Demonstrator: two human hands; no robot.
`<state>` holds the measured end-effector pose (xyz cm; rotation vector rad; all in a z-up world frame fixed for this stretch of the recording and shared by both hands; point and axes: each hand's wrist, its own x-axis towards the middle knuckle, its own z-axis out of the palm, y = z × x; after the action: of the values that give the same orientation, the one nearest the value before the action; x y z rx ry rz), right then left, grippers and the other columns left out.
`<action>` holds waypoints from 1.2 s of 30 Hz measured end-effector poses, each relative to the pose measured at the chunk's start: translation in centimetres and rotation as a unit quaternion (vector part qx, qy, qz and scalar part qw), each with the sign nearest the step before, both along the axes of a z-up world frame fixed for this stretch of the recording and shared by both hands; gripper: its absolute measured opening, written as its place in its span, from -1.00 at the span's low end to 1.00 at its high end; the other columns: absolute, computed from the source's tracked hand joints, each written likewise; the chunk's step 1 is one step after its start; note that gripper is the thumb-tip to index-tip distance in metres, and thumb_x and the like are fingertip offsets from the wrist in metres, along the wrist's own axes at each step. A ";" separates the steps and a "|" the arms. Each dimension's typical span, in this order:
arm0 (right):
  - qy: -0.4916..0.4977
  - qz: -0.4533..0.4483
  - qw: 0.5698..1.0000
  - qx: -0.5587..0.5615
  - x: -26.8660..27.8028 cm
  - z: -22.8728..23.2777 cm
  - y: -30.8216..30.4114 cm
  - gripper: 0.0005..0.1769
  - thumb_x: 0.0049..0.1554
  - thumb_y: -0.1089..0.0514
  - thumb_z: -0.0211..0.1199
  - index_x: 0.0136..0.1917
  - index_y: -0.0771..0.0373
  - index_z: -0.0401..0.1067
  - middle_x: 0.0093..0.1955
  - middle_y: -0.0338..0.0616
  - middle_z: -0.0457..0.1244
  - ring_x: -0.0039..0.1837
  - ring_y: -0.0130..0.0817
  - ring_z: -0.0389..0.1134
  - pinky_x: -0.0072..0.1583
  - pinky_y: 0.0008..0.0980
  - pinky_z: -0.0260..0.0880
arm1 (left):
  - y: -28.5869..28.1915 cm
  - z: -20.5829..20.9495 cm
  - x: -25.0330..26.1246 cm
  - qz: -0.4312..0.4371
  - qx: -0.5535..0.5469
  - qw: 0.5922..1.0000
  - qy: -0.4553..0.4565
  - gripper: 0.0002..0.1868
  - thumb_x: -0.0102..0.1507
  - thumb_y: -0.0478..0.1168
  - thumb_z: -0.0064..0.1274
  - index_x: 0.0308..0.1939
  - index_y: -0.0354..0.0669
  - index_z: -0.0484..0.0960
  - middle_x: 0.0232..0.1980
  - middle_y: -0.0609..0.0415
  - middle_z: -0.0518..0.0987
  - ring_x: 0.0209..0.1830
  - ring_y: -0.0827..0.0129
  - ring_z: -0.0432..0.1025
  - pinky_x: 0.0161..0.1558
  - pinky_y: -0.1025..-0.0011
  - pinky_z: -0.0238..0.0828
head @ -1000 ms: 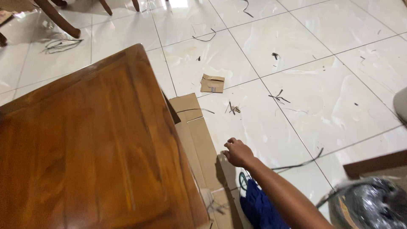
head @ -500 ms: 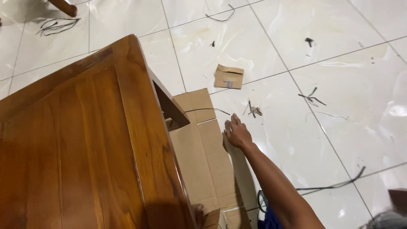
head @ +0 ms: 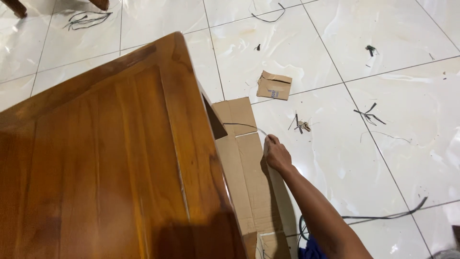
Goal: Wrapping and tying black plastic strips around the rungs of a wooden chair
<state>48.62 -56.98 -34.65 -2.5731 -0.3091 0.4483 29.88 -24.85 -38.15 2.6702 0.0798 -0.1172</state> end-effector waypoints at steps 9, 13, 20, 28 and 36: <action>0.059 0.164 0.984 -0.030 -12.4 2.5 -5.1 -0.45 0.14 0.19 -0.02 0.39 0.13 0.39 0.51 -0.01 0.13 0.24 0.31 0.40 0.22 0.24 0.48 | -5.3 -2.8 -5.0 0.028 -0.028 0.993 -0.107 -0.77 0.20 -0.03 0.02 -0.24 -0.06 0.62 -0.28 0.02 0.61 -0.33 0.04 0.43 -0.24 0.10 0.34; 0.057 0.246 0.966 -0.049 -20.4 11.1 -6.1 -0.60 0.14 0.18 0.00 0.16 0.21 0.53 0.38 0.01 0.26 0.17 0.26 0.43 0.14 0.13 0.50 | -8.8 -2.5 -12.7 0.072 -0.042 0.985 -0.153 -0.79 0.18 -0.05 0.04 -0.26 -0.07 0.61 -0.28 0.01 0.60 -0.33 0.02 0.43 -0.24 0.09 0.33; 0.151 0.413 0.886 -0.150 -30.9 18.3 -8.3 -0.72 0.11 0.31 0.06 0.00 0.16 0.55 0.09 -0.19 0.39 0.01 -0.16 0.40 0.08 -0.18 0.43 | -17.8 1.1 -26.3 0.237 -0.116 0.959 -0.101 -0.72 0.20 0.00 0.06 -0.39 -0.14 0.58 -0.39 -0.03 0.56 -0.45 0.06 0.40 -0.35 0.09 0.35; 0.221 0.450 0.864 -0.041 -37.4 30.5 -3.5 -0.90 0.02 0.36 0.14 -0.32 0.28 0.34 -0.19 -0.26 0.33 -0.23 -0.36 0.35 -0.12 -0.34 0.37 | -21.5 21.5 -33.2 0.117 -0.389 0.901 -0.154 -0.63 0.39 -0.13 -0.24 0.15 -0.10 0.60 0.09 0.11 0.68 0.07 0.27 0.51 0.06 0.29 0.43; 0.081 0.362 0.929 -0.018 -40.2 34.0 0.7 -0.64 0.14 0.19 0.26 0.23 0.13 0.45 0.21 -0.18 0.42 0.07 -0.31 0.57 0.05 -0.34 0.66 | -20.7 22.8 -35.3 0.266 -0.594 0.740 -0.168 -0.61 0.48 -0.01 -0.25 -0.28 -0.11 0.57 -0.55 0.28 0.27 -0.61 0.56 0.10 -0.52 0.45 0.03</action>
<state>8.38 -56.33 -0.62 -2.3590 -1.2085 0.9202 -5.38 -45.51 -15.33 1.2624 0.4681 0.3817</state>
